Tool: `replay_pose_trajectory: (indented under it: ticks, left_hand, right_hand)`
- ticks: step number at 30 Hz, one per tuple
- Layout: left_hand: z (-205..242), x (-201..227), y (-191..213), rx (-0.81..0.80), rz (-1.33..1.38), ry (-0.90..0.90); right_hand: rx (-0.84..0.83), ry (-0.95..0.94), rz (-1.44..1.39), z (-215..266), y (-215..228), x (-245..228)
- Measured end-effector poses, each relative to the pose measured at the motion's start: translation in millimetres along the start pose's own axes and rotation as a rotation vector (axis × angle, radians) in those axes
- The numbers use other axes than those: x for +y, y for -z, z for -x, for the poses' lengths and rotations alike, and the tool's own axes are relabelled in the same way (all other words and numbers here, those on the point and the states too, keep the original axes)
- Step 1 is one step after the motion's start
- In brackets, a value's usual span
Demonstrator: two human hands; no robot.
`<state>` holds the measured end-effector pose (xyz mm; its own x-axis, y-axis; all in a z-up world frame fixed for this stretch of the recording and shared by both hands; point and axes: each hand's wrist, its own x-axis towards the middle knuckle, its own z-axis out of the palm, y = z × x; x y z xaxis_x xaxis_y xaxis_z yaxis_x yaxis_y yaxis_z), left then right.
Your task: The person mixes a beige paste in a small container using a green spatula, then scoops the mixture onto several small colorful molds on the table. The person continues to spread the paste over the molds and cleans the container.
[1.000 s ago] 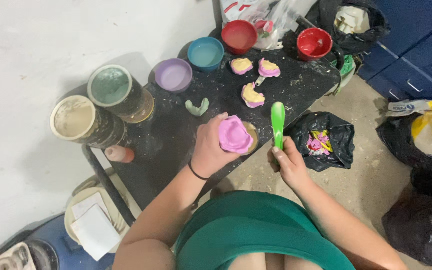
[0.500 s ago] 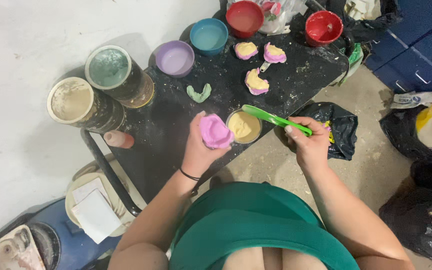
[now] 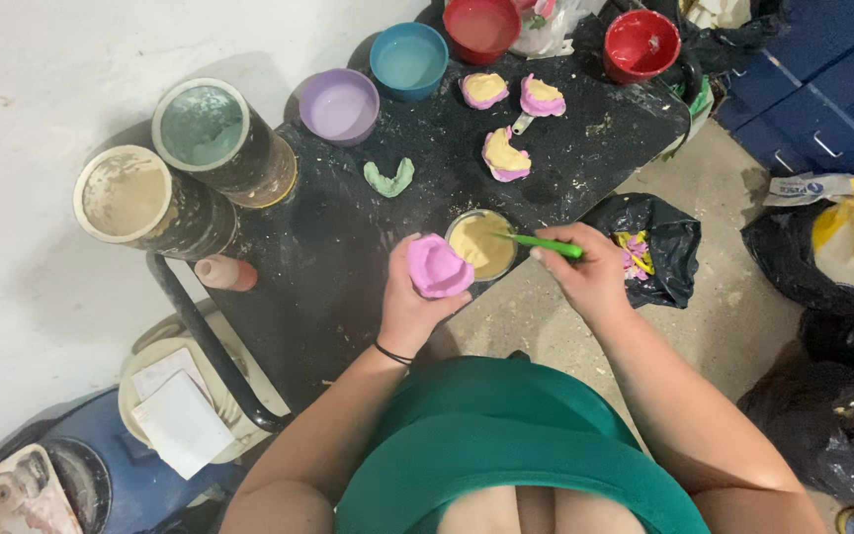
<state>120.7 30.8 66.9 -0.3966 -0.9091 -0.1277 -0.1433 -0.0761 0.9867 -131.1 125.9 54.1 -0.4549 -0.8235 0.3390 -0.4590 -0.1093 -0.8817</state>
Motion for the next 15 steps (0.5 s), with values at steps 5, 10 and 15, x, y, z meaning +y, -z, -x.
replay_pose_trajectory:
  ticks: [5,10,15]
  left_hand:
    - [0.2,-8.2,-7.8,0.040,0.029,0.038]
    - [-1.3,-15.2,-10.3,0.103,0.113,0.041]
    - [-2.9,-22.5,-14.2,0.119,0.144,0.065]
  right_hand:
    - [-0.203,0.161,0.218,-4.7,-5.0,-10.3]
    - [-0.260,-0.034,0.129,11.9,-12.1,16.4]
    - [0.083,-0.617,-0.450,23.1,-27.4,32.4]
